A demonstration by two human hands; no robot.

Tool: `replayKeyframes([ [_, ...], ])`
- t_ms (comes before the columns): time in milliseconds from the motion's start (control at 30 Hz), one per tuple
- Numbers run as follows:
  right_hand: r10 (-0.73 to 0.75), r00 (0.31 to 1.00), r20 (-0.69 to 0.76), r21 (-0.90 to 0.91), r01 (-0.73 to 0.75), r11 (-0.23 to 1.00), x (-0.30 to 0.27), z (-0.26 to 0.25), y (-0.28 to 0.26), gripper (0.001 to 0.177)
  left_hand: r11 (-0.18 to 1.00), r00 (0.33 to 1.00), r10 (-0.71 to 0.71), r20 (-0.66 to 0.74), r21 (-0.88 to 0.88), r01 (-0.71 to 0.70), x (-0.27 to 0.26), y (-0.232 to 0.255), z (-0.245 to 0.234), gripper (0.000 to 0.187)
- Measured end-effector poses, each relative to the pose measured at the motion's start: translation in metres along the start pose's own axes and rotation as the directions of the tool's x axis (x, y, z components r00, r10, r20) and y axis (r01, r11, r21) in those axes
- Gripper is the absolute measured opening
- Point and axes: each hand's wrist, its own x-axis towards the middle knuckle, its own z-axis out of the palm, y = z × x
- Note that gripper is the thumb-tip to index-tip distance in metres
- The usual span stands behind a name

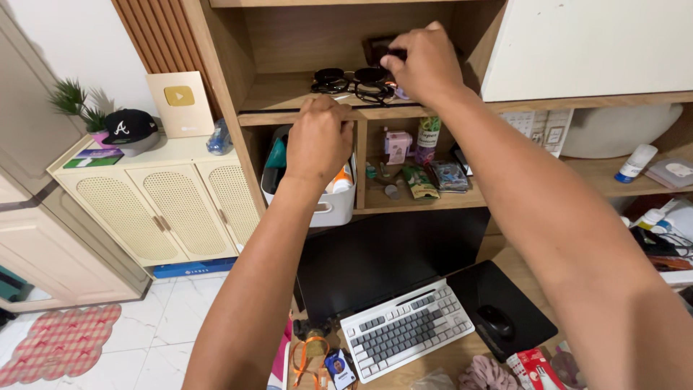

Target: The person organizes various items on a desk and in a nearby shelving unit, including a keyboard, a tablet, boxes, and small personal accessories.

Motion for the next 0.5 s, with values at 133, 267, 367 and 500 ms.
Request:
replayKeyframes([
  [133, -0.107, 0.990, -0.094, 0.036, 0.111, 0.993, -0.002, -0.011, -0.002, 0.027, 0.999, 1.000, -0.002, -0.027, -0.040, 0.001, 0.000, -0.001, -0.001, 0.026],
  [267, -0.261, 0.958, -0.121, 0.107, 0.274, 0.956, -0.015, -0.031, -0.005, 0.024, 0.997, 0.999, 0.016, -0.040, -0.076, -0.019, -0.001, -0.004, -0.002, 0.028],
  [367, -0.321, 0.936, -0.143, 0.145, 0.341, 0.929, -0.025, -0.047, -0.013, 0.022, 0.991, 0.999, -0.039, -0.023, -0.131, 0.036, 0.001, -0.004, -0.005, 0.030],
  [500, -0.282, 0.952, -0.117, 0.184, 0.300, 0.936, -0.051, -0.073, -0.030, 0.020, 0.943, 0.979, -0.203, -0.033, -0.276, 0.186, -0.001, -0.002, -0.009, 0.051],
])
